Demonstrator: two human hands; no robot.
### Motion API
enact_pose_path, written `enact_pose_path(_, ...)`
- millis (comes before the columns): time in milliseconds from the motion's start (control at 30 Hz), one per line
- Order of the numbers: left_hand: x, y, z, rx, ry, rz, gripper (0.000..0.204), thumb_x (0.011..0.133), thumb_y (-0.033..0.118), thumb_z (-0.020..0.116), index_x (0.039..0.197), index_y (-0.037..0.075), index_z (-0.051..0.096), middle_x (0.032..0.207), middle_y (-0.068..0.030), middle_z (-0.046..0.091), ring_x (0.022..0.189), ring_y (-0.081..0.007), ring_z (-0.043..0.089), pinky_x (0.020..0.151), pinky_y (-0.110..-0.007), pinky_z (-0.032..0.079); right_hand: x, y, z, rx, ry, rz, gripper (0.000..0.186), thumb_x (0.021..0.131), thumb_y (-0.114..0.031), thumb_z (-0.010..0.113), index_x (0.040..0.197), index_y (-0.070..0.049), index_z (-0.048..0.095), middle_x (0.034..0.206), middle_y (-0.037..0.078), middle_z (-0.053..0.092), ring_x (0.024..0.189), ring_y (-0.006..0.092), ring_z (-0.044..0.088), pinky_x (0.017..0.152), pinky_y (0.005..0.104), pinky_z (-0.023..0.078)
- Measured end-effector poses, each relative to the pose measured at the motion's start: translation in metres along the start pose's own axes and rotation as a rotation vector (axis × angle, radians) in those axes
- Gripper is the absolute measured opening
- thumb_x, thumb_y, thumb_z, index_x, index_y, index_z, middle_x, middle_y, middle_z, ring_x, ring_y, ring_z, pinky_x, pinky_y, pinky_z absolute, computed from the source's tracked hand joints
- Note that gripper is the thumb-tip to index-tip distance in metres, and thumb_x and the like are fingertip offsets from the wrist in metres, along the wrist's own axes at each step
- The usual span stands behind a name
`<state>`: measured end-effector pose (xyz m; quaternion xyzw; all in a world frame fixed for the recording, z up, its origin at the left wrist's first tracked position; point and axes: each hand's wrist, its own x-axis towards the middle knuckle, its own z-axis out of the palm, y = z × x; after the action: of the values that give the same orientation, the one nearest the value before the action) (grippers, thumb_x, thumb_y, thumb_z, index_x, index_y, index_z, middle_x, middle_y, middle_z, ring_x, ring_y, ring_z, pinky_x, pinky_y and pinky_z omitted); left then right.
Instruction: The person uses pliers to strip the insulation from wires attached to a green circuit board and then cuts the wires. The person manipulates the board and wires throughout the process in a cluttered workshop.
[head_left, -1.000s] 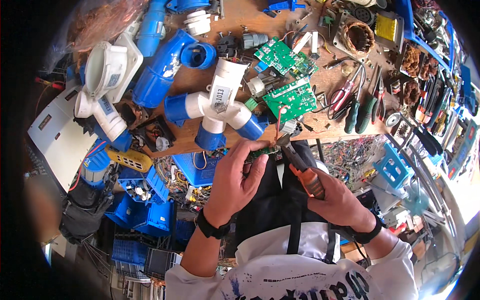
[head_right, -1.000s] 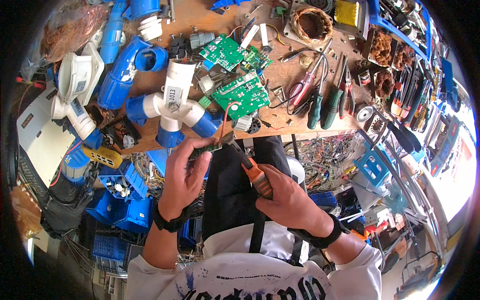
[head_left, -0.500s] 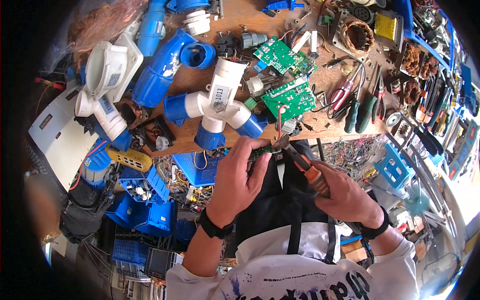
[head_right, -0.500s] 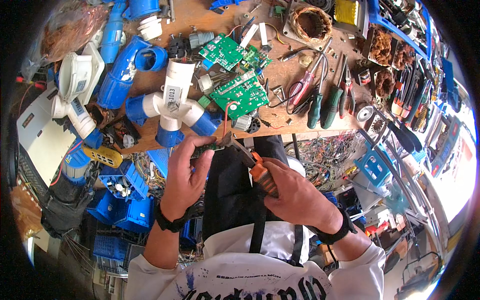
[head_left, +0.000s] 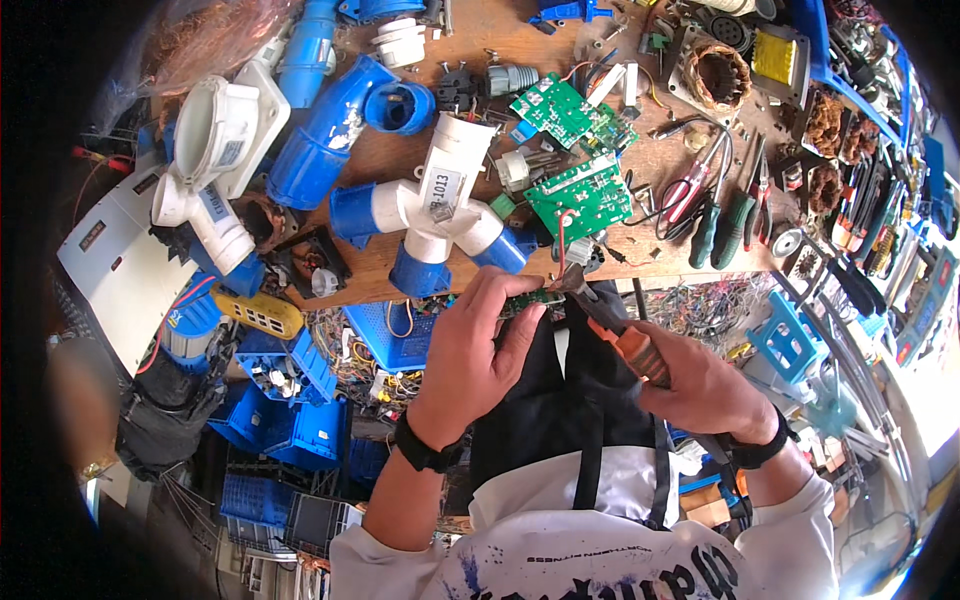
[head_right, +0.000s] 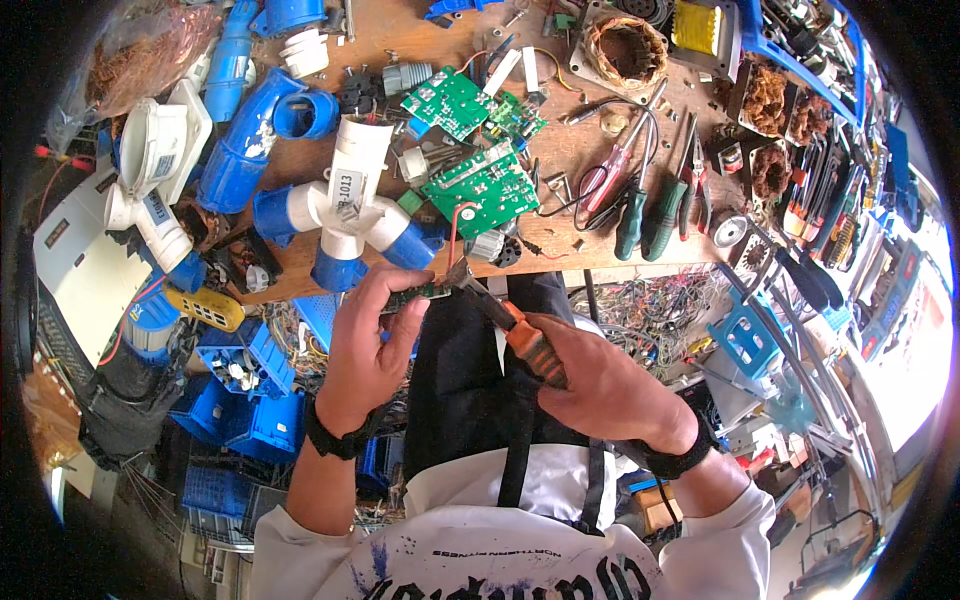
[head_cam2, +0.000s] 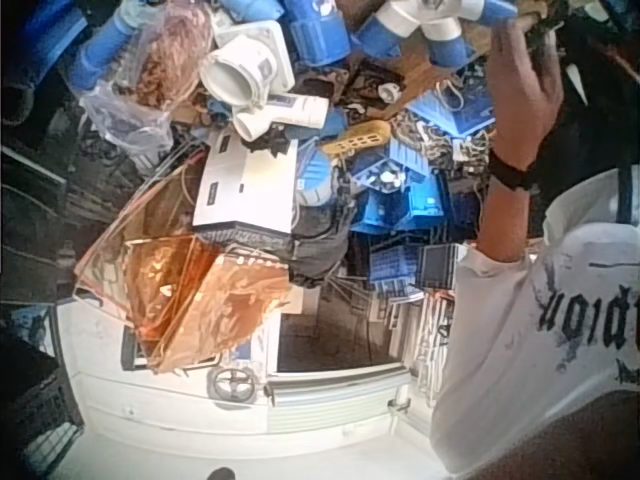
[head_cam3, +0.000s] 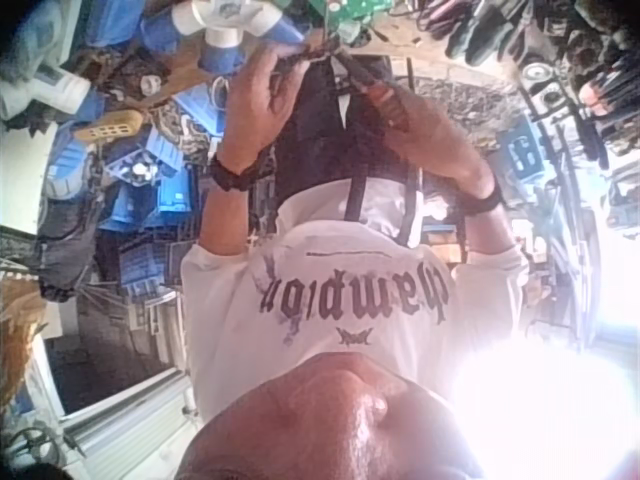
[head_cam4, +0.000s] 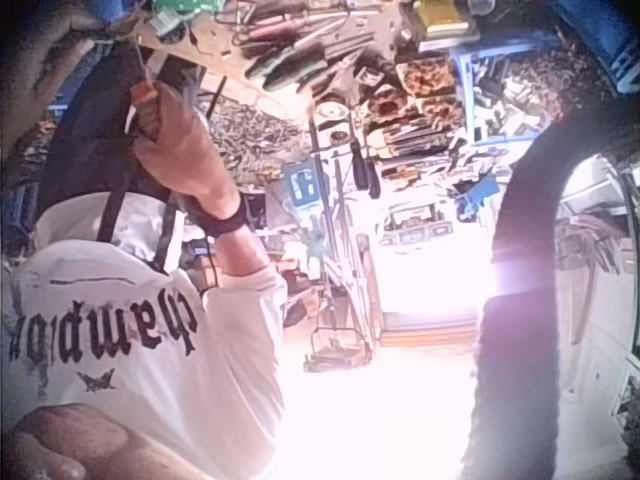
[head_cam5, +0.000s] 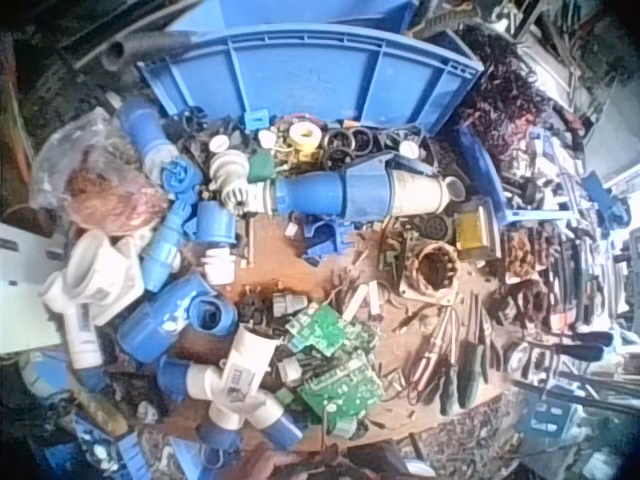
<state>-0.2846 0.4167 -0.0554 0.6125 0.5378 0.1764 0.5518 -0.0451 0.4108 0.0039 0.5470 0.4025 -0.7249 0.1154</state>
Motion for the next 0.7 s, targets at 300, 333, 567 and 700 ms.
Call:
enact_pose_path(300, 0.005, 0.001, -0.005, -0.078, -0.069, -0.028, 0.015, 0.092, 0.012, 0.059, 0.101, 0.001, 0.056, 0.088, -0.0148, 0.058, 0.076, -0.0333, 0.059, 0.061, -0.039, 0.047, 0.013, 0.029, -0.009, -0.048, 0.02, -0.206, 0.068, 0.071, -0.005, 0.058, 0.135, 0.007, 0.041, 0.126, 0.027, 0.054, 0.121, 0.0381, 0.051, 0.104, 0.0384, 0.04)
enact_pose_path(333, 0.005, 0.001, -0.004, -0.059, -0.063, -0.008, 0.014, 0.092, 0.011, 0.059, 0.102, 0.001, 0.056, 0.088, -0.0146, 0.058, 0.076, -0.0336, 0.059, 0.062, -0.039, 0.047, 0.014, 0.034, -0.007, -0.039, 0.031, -0.211, 0.067, 0.071, -0.006, 0.058, 0.135, 0.006, 0.041, 0.123, 0.027, 0.055, 0.119, 0.0378, 0.053, 0.102, 0.0386, 0.041)
enact_pose_path(567, 0.003, 0.004, -0.009, 0.068, -0.061, 0.032, 0.023, 0.085, 0.01, 0.063, 0.105, 0.003, 0.057, 0.092, -0.0148, 0.059, 0.081, -0.0343, 0.06, 0.066, -0.041, 0.048, 0.009, 0.014, -0.014, 0.012, -0.042, -0.034, 0.059, 0.07, -0.01, 0.058, 0.128, 0.0, 0.049, 0.09, 0.024, 0.062, 0.088, 0.0376, 0.063, 0.078, 0.0426, 0.048)
enact_pose_path(700, 0.001, 0.0, -0.007, 0.205, 0.031, 0.115, 0.029, 0.081, 0.009, 0.065, 0.109, 0.003, 0.059, 0.096, -0.0134, 0.061, 0.087, -0.0327, 0.06, 0.072, -0.039, 0.05, 0.007, 0.011, -0.015, -0.001, -0.081, 0.079, 0.044, 0.072, -0.012, 0.059, 0.113, 0.0, 0.053, 0.08, 0.021, 0.059, 0.077, 0.035, 0.06, 0.069, 0.0431, 0.046)
